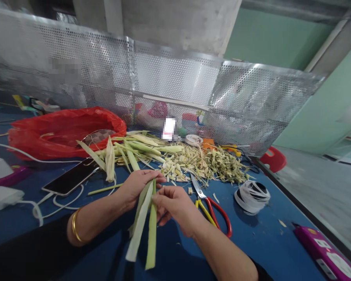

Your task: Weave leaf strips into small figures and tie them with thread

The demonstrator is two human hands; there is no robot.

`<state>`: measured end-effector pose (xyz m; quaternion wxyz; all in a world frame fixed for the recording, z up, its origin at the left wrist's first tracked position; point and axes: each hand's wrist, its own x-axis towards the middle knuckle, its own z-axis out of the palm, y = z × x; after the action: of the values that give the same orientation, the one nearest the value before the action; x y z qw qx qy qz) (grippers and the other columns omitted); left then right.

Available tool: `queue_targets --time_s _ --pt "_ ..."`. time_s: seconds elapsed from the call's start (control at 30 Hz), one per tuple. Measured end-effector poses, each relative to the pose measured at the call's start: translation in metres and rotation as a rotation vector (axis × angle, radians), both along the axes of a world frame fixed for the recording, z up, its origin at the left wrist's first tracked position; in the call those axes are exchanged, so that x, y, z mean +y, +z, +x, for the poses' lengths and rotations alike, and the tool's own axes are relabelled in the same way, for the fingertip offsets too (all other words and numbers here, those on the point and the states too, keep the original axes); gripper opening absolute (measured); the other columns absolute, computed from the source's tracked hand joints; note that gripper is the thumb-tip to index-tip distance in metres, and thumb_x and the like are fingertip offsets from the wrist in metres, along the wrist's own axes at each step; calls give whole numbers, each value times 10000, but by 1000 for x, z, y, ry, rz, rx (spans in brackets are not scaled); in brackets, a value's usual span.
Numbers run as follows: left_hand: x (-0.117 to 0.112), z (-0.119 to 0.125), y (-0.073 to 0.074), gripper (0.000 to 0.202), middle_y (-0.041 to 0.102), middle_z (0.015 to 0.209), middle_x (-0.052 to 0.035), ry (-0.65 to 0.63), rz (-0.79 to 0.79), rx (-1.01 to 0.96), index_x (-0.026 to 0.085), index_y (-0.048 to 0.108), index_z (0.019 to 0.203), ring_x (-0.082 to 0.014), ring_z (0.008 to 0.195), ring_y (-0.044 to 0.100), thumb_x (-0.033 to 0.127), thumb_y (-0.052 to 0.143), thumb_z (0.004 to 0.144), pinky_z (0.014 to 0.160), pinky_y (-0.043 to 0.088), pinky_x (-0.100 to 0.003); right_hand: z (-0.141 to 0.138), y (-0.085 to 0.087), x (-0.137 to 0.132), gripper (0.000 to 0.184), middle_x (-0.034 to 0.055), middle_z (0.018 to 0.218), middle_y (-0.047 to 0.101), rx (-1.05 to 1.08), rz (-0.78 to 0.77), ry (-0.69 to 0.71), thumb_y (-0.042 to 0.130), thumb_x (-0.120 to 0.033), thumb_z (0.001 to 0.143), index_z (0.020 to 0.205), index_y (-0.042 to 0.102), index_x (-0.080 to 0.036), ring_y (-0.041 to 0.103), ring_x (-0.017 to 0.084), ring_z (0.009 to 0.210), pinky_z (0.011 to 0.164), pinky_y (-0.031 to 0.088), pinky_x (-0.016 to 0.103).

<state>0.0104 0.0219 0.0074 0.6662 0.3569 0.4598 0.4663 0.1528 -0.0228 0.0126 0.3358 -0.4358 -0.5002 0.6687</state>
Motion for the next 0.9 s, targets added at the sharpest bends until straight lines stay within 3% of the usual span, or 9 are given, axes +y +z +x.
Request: queue_targets --time_s 0.2,0.33,0.47,0.6,0.77,0.9 --pt "1 -2 5 143 699 651 -73 -32 17 63 92 660 691 -98 475 562 216 632 756 503 444 -204 6 10 1 267 -26 533 567 -3 55 -69 672 -386 687 668 535 -157 574 107 451 440 429 206" --pt "3 -6 10 109 672 583 -50 -111 -151 -29 90 656 716 -94 418 530 181 615 760 417 398 -190 12 16 4 259 -48 488 505 12 207 -153 590 -377 775 647 491 -175 466 73 388 424 355 199" --pt "8 -13 14 140 622 514 -19 -256 -261 -299 112 630 713 -115 393 539 181 555 810 431 452 -220 14 7 10 187 -63 474 451 -365 461 -128 507 -291 828 672 453 -203 435 91 403 457 329 215" --pt "8 -15 23 186 620 528 -15 -318 -277 -402 117 618 730 -108 396 562 144 485 857 438 473 -202 13 -7 16 104 -8 619 557 -885 781 -133 464 -164 813 720 487 -203 500 135 570 533 295 234" --pt "2 -9 26 194 683 634 -74 -211 -333 -478 78 607 780 -112 462 632 116 454 894 469 511 -174 13 -14 17 106 -11 640 586 -1017 820 -66 467 -151 829 753 519 -204 507 134 567 520 268 232" --pt "2 -6 22 173 714 743 -111 -111 -275 -438 58 617 832 -140 567 680 127 472 893 552 549 -202 15 -6 14 69 25 769 623 -1074 983 -285 509 -181 843 820 572 -195 555 155 645 555 320 247"
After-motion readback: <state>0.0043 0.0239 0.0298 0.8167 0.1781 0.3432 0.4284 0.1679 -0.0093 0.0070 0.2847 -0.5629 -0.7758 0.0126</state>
